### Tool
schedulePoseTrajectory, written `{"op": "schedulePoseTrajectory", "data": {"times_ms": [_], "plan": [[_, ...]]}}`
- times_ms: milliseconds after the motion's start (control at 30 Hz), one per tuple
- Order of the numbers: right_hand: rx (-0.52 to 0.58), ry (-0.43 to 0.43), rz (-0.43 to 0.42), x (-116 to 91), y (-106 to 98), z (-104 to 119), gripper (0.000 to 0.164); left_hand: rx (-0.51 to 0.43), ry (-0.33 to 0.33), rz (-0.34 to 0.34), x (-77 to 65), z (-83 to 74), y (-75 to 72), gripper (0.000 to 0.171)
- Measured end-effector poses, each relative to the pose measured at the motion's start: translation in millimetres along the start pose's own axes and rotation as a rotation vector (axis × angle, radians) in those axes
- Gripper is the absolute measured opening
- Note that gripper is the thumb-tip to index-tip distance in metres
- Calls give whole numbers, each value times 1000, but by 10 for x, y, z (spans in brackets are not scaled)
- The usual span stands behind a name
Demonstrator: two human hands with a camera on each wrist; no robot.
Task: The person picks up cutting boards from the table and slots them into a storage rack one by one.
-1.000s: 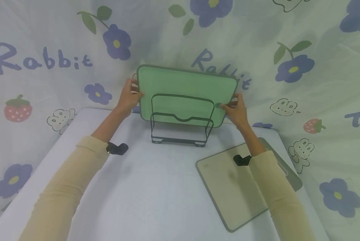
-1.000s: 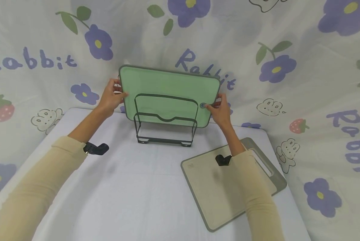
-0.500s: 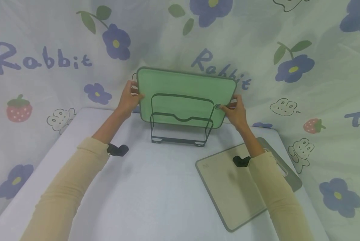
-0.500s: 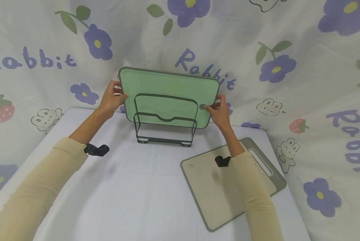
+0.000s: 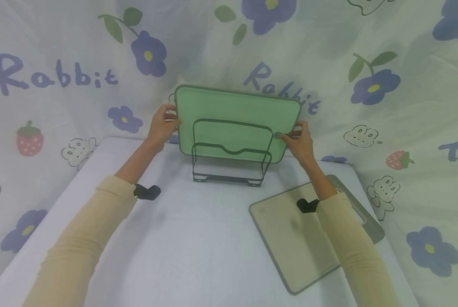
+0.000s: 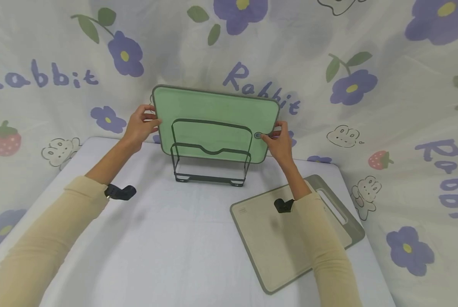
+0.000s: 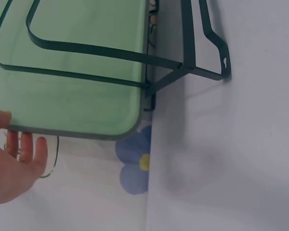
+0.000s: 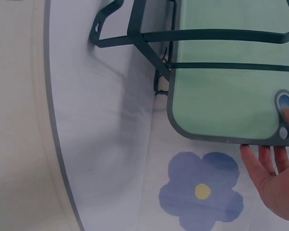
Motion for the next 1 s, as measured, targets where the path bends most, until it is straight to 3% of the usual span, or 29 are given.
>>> {"op": "schedulePoseTrajectory", "data": {"times_ms": [467,767,1000], "plan": [[46,4,55,-78,-115,1,59,26,0,43,-192,65,-114,52],[-115,-34,142,-318,-402,-110,48,45,-26,57,-555,266,-257,53],[-296,-84,266,-600,-646,-222,40,26,-77,188,-949,385,-152,57]]}}
Point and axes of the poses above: each hand's wrist, its own x-axis towards the middle knuckle, its own y-axis out of the palm, z = x × y, the point moved 7 cm from there along x, towards the middle knuckle, and after that the axes turned 2 degrees about y, right-handed, at the moved point
